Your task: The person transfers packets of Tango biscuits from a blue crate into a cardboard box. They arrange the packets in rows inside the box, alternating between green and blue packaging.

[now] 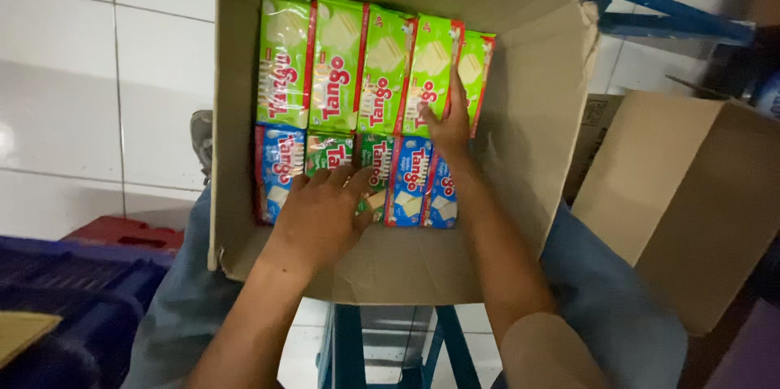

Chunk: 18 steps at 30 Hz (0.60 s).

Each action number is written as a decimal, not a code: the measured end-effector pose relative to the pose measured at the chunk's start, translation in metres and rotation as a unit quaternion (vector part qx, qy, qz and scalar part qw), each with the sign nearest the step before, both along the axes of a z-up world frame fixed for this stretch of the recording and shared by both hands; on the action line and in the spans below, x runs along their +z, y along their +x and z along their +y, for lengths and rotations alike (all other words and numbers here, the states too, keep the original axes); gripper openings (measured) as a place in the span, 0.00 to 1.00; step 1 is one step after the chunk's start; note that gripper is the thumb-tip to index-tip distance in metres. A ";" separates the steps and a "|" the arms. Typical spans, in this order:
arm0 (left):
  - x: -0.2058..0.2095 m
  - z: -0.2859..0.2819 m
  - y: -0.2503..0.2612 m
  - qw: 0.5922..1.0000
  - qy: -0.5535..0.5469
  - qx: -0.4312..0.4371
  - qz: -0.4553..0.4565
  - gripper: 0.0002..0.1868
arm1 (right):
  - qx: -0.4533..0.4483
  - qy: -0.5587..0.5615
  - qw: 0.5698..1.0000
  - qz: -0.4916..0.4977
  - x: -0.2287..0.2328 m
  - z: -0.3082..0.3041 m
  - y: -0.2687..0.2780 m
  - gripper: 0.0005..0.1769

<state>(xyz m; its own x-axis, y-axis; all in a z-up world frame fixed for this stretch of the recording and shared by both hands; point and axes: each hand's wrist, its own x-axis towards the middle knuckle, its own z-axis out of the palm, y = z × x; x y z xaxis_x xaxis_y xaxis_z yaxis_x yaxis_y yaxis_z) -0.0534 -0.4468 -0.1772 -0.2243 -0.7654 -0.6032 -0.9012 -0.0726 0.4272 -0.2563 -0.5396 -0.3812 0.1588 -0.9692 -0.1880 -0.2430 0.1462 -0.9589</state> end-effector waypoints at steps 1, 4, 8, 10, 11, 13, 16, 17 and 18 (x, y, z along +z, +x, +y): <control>0.001 -0.001 -0.001 1.000 -0.005 0.006 -0.007 0.24 | 0.022 -0.028 0.998 0.050 0.004 -0.004 0.004 0.43; 0.000 0.002 0.000 1.000 0.010 0.007 -0.009 0.25 | 0.043 -0.037 0.993 0.106 0.003 -0.001 0.006 0.41; 0.002 -0.004 0.000 0.999 0.038 0.017 0.002 0.25 | 0.041 -0.066 0.981 0.178 0.011 0.003 0.015 0.39; -0.002 -0.004 -0.001 0.999 0.032 0.011 -0.005 0.25 | 0.036 -0.063 0.976 0.203 0.026 0.012 0.020 0.39; -0.003 -0.003 -0.001 1.000 0.026 0.007 -0.013 0.25 | 0.032 -0.060 0.971 0.227 0.033 0.017 0.024 0.40; -0.005 -0.001 0.001 1.000 0.022 0.007 -0.016 0.26 | 0.081 -0.101 0.953 0.273 0.022 0.028 0.011 0.43; -0.001 -0.001 0.001 1.000 0.023 0.007 -0.017 0.26 | 0.158 -0.151 0.922 0.319 0.009 0.038 -0.007 0.44; 0.001 -0.002 0.002 0.999 0.026 0.008 -0.017 0.26 | 0.186 -0.163 0.915 0.319 0.004 0.039 -0.012 0.43; 0.004 -0.003 0.002 0.999 0.028 0.010 -0.016 0.26 | 0.189 -0.162 0.915 0.318 -0.001 0.039 -0.014 0.43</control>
